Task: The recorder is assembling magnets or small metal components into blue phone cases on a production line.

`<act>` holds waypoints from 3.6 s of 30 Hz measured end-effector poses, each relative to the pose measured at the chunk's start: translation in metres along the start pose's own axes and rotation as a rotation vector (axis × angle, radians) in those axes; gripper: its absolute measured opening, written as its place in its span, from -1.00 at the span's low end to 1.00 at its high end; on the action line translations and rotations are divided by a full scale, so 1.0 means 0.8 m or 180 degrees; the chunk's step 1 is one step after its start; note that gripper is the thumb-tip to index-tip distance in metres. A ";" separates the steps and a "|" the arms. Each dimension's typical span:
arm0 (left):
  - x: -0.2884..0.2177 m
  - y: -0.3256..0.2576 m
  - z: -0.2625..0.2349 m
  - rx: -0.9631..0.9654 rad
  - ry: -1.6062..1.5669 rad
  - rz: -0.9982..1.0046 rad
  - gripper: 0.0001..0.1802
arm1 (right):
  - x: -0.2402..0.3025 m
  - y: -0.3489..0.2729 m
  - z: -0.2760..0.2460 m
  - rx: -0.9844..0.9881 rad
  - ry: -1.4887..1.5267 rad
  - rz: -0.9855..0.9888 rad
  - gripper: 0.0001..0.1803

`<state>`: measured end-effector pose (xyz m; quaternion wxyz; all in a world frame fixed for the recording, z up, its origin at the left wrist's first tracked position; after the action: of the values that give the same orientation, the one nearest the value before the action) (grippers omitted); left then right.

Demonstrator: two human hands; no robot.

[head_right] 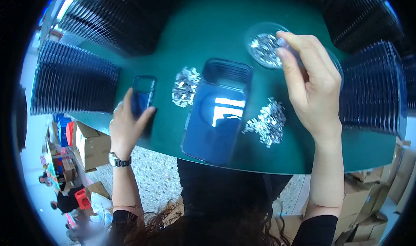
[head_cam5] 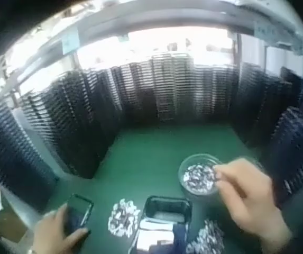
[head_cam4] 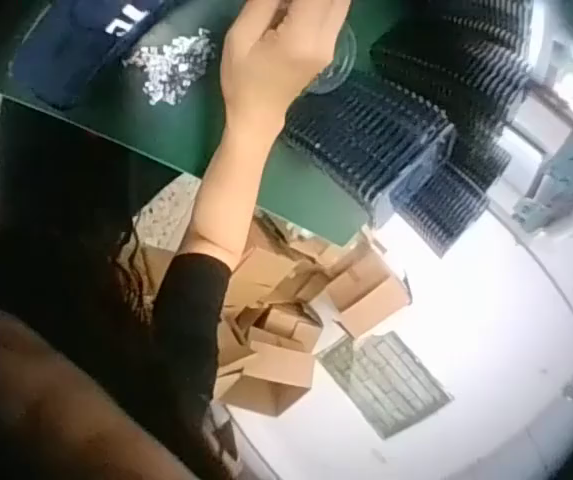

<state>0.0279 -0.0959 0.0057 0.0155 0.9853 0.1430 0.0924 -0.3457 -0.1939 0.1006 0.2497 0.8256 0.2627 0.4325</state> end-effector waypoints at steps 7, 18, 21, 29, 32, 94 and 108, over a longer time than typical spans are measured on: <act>-0.159 -0.020 -0.140 -0.0620 -0.1615 0.0936 0.00 | -0.079 -0.090 -0.008 0.0968 0.0163 0.1139 -0.82; -0.263 -0.032 -0.127 -0.0018 -0.0462 0.1746 0.05 | -0.094 -0.099 0.045 0.1438 -0.0205 0.0890 -0.83; -0.226 -0.026 -0.149 -0.0516 -0.0918 0.1569 0.01 | -0.082 -0.091 0.052 0.1539 -0.0371 0.0609 -0.86; -0.114 -0.029 -0.083 0.1972 -0.7808 0.0774 0.03 | -0.083 -0.083 0.069 0.2032 -0.0625 0.0659 -0.91; -0.102 -0.040 -0.055 0.2134 -0.7908 0.0552 -0.03 | -0.082 -0.080 0.057 0.1841 -0.0571 0.0768 -0.89; -0.165 -0.025 -0.071 0.0906 -0.3381 0.1625 -0.85 | 0.080 -0.012 0.147 0.2642 0.0671 -0.0022 -0.87; -0.167 -0.021 -0.099 0.0258 -0.3206 0.1794 -0.83 | 0.128 -0.026 0.129 0.2674 -0.1128 -0.1021 -0.75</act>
<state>-0.1173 -0.1171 0.0592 0.0187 0.9076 -0.1466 -0.3929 -0.2130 -0.1310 0.0948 -0.0008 0.8650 0.4921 0.0978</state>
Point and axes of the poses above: each hand's wrist, its own y-axis towards the middle knuckle, its own z-axis out of the palm, x = y × z, the point moved 10 cm from there along y, towards the middle knuckle, and after that the axes turned 6 degrees about y, right-handed, at the moved point
